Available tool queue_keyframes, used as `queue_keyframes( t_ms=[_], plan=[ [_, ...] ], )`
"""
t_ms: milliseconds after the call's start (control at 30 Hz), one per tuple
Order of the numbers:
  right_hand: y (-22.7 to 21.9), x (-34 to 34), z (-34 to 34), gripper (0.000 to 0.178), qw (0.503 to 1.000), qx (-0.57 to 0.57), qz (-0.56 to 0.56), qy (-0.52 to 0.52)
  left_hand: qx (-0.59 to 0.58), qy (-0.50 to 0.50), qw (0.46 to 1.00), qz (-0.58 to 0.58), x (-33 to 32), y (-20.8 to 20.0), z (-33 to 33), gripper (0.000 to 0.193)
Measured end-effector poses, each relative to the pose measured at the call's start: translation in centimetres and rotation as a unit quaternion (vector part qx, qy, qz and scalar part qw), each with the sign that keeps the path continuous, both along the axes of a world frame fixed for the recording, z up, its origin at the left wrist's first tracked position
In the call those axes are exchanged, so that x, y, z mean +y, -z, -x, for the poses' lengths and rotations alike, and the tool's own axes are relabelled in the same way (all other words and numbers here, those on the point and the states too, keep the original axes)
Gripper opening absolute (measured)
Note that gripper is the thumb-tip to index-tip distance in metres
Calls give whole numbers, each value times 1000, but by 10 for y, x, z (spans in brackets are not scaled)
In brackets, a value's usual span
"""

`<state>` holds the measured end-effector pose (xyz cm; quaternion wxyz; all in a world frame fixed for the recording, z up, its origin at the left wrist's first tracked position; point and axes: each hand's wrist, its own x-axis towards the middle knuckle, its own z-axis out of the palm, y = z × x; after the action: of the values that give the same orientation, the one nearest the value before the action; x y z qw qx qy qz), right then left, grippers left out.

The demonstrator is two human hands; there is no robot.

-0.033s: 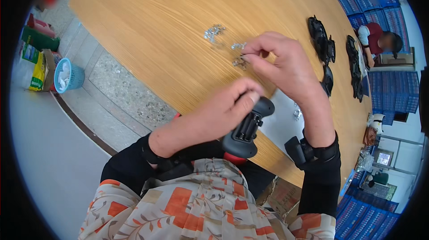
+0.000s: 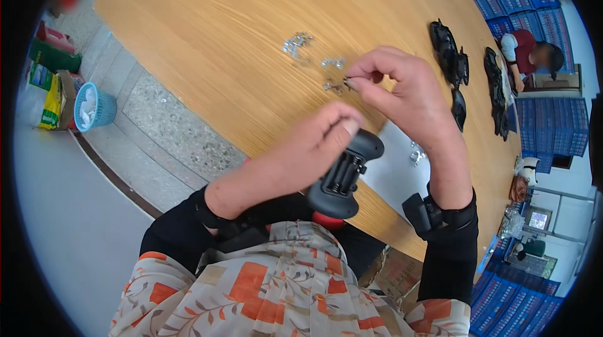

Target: The person assembles small metal fasteners into a black plastic housing component. They pick up individual fasteners from a pile on a white paper and insert them into slots on the plastic part, repeating this process for multiple units.

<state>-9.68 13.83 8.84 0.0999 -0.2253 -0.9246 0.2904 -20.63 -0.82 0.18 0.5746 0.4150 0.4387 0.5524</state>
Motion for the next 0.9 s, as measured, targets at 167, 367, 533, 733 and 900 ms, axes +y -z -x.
queue_keyframes(
  t_ms=[167, 367, 533, 733, 900],
  plan=[
    [-14, -26, -43, 9, 995, -9, 84, 54, 13, 7, 999, -38, 3, 4, 0, 22],
    [-4, -46, -72, 16, 989, 46, 55, 130, 12, 34, 998, -53, 5, -7, -18, 22],
    [4, -59, -98, 19, 962, 46, 121, 241, 61, 38, 996, -49, 12, -16, -34, 20],
    [19, -72, -130, 14, 948, 98, 117, 279, 89, 73, 993, -15, 14, -26, -56, 20],
    [14, -76, -145, 15, 946, 118, 62, 297, 125, 38, 987, -90, 23, -21, -74, 21]
  ],
)
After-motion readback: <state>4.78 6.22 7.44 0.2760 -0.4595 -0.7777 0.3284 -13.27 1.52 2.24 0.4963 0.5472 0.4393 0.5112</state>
